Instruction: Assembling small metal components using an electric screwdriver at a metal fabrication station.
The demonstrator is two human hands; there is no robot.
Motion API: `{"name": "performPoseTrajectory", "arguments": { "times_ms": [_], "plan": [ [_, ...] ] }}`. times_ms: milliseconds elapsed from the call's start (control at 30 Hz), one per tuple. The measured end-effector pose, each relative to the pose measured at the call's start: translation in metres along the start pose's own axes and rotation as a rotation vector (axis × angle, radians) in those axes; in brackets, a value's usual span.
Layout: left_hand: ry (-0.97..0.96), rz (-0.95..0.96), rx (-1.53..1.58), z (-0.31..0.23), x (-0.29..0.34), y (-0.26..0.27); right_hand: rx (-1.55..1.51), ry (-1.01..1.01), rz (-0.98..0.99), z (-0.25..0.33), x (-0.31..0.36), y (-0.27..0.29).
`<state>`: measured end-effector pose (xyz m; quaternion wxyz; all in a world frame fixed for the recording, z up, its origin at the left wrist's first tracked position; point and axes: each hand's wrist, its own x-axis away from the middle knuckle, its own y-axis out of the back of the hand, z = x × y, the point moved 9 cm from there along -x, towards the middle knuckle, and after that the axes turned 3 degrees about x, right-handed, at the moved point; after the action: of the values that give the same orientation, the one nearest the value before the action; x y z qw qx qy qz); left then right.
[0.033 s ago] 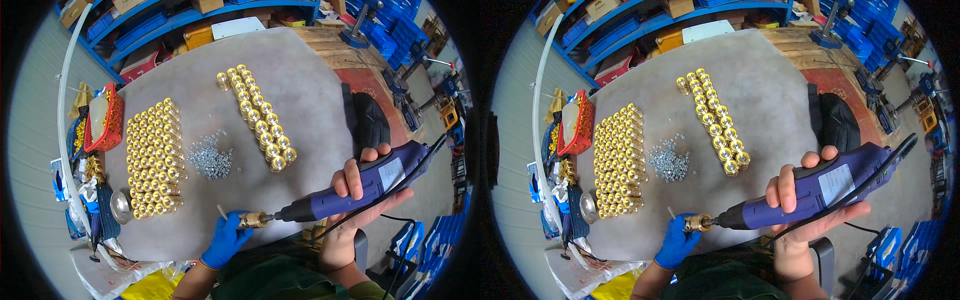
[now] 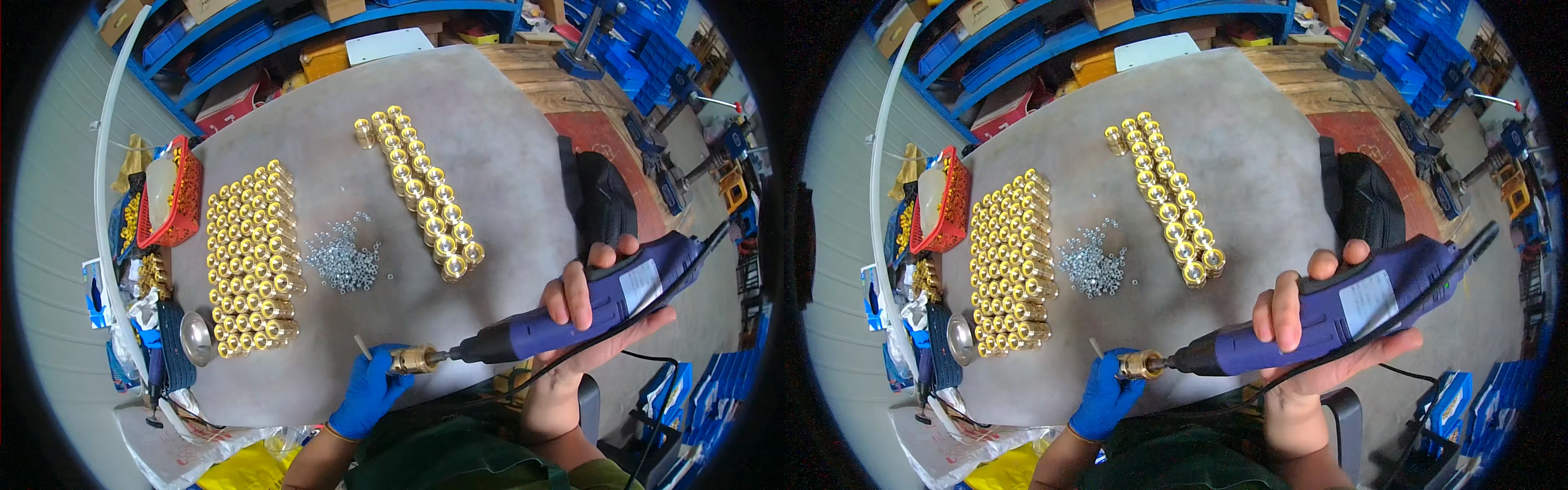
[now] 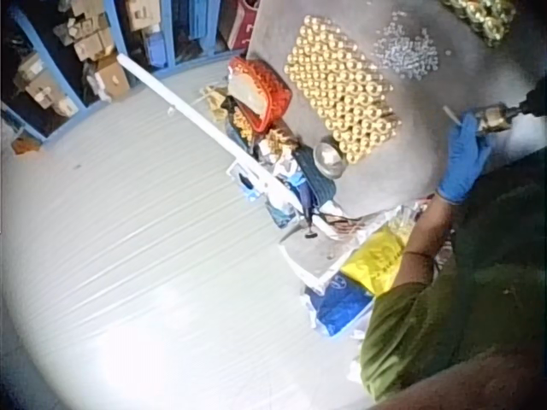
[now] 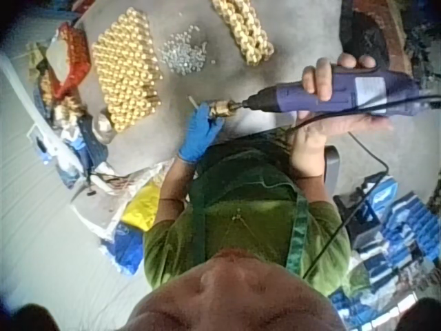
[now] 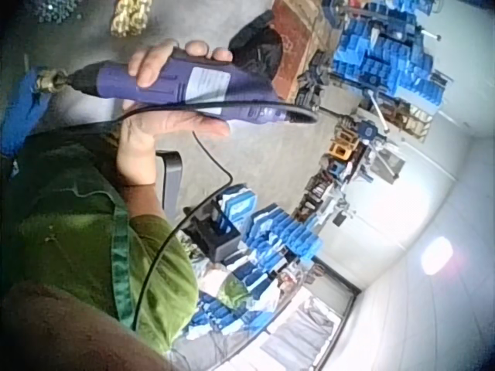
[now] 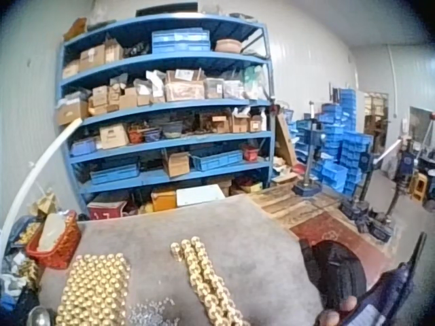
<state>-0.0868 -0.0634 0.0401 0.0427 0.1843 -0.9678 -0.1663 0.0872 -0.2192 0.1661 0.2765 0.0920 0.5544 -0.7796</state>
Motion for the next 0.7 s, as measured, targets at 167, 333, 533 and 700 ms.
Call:
{"name": "performPoseTrajectory", "arguments": {
  "times_ms": [167, 333, 533, 700],
  "plan": [
    [-0.023, 0.038, -0.085, -0.001, 0.002, -0.005, 0.025, -0.052, 0.104, 0.004, 0.0, 0.001],
    [0.005, -0.029, 0.003, 0.0, 0.0, -0.003, 0.032, -0.041, 0.055, -0.001, 0.004, 0.013],
    [0.065, -0.119, -0.001, 0.011, -0.01, 0.011, 0.024, 0.033, -0.153, 0.001, 0.004, 0.031],
    [0.361, -0.212, 0.274, 0.027, -0.083, 0.077, -0.014, 0.217, -0.012, 0.052, -0.012, 0.021]
  ]
}}
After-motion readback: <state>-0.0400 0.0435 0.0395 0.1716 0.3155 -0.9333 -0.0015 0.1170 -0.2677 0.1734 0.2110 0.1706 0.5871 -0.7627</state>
